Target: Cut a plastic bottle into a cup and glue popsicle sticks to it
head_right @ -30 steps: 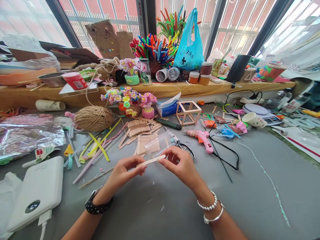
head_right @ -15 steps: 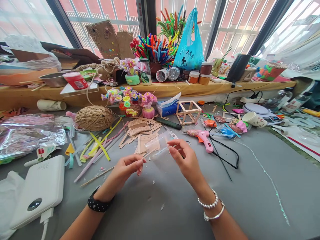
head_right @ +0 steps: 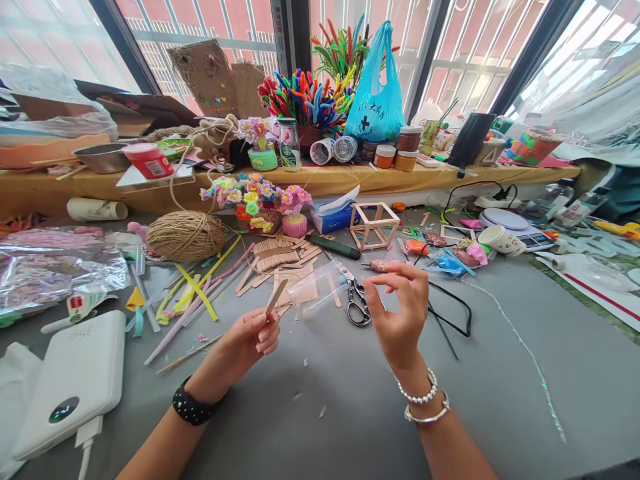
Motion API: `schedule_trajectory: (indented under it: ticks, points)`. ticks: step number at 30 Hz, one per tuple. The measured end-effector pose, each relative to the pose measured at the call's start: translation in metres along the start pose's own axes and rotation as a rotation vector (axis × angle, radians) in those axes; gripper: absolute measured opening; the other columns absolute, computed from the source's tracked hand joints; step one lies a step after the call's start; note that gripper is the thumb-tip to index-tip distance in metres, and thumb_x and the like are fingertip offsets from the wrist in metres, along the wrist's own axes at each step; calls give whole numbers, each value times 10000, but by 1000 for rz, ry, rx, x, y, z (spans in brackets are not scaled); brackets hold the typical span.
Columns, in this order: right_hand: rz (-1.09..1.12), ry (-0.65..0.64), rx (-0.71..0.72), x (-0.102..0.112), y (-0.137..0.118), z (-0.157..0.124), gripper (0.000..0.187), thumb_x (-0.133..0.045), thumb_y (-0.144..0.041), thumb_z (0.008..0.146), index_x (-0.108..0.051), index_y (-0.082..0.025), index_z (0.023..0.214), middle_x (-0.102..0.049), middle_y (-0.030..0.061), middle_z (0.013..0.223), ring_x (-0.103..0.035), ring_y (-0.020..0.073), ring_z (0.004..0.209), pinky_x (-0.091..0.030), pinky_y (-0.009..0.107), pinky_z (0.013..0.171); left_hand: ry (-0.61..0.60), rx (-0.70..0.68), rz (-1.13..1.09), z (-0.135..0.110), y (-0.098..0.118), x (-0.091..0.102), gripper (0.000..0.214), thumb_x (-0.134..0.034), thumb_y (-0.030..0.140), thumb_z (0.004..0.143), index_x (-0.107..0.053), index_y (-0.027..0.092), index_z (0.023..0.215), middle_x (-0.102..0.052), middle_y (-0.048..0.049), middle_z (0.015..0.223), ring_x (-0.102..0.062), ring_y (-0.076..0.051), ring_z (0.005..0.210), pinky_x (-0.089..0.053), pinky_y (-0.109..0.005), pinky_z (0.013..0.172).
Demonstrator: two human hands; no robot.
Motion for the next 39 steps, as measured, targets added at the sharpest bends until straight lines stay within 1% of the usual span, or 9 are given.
schedule_trajectory:
  ticks: [2,4,6,8,11,15,24,30,39]
  points:
    - [-106,6,255,4,-26,5,128,-662,-219,683,-592,-252,785,-521,27,899,-520,173,846,-447,287,652,0,13,12,0,-2,1,196,-674,314,647,-628,126,678,-430,48,472,-384,-36,421,-319,-174,440]
    - [-184,-70,487,1,-47,6,190,-690,-234,662,-602,-310,813,-539,6,898,-512,160,823,-435,288,697,-10,24,21,1,-4,1,185,-661,307,665,-627,127,690,-439,44,477,-394,-39,426,-317,-178,446]
    - [-192,-167,642,-4,-59,5,235,-683,-250,678,-603,-371,862,-574,-12,871,-502,155,811,-422,286,731,-24,32,25,2,-5,1,178,-642,304,688,-629,128,707,-447,41,487,-404,-41,432,-316,-179,451]
    - [-182,-258,720,-9,-61,3,289,-653,-272,715,-577,-431,943,-603,-29,825,-499,155,796,-416,283,741,-36,42,31,2,-6,1,176,-631,302,702,-628,127,716,-450,41,498,-412,-40,436,-314,-178,455]
    - [-189,-423,756,-22,-57,-2,366,-594,-297,768,-501,-491,1065,-630,-60,804,-513,143,765,-423,275,742,-47,50,52,3,-8,0,184,-627,308,705,-626,125,721,-454,40,508,-421,-42,442,-318,-182,461]
    - [-188,-606,825,-38,-56,-8,383,-537,-292,810,-453,-478,1134,-645,-88,900,-530,120,771,-430,259,768,-65,54,64,3,-9,-1,190,-615,312,716,-623,123,726,-462,36,517,-436,-48,451,-330,-188,469]
    - [-112,-539,1007,-38,-68,-9,348,-538,-216,811,-502,-374,1119,-653,-90,946,-553,100,816,-409,266,800,-80,84,66,2,-12,-2,175,-610,289,726,-627,115,730,-466,38,516,-436,-39,448,-336,-170,459]
    - [-38,-763,884,-46,-62,-12,406,-504,-222,831,-435,-443,1165,-641,-105,975,-570,98,831,-435,272,816,-66,108,62,2,-13,-3,192,-650,302,684,-625,112,699,-475,34,509,-432,-44,437,-338,-173,447]
    - [-6,-878,855,-50,-57,-17,408,-485,-221,840,-427,-448,1174,-626,-107,1021,-565,108,883,-435,283,839,-61,131,71,2,-13,-3,212,-660,321,668,-615,114,671,-473,37,503,-414,-39,429,-326,-181,447]
Point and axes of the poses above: each hand's wrist, its own z-axis towards the middle knuckle, its own x-axis out of the back of the hand, y = z × x, the point moved 6 cm from there along z, towards the middle knuckle
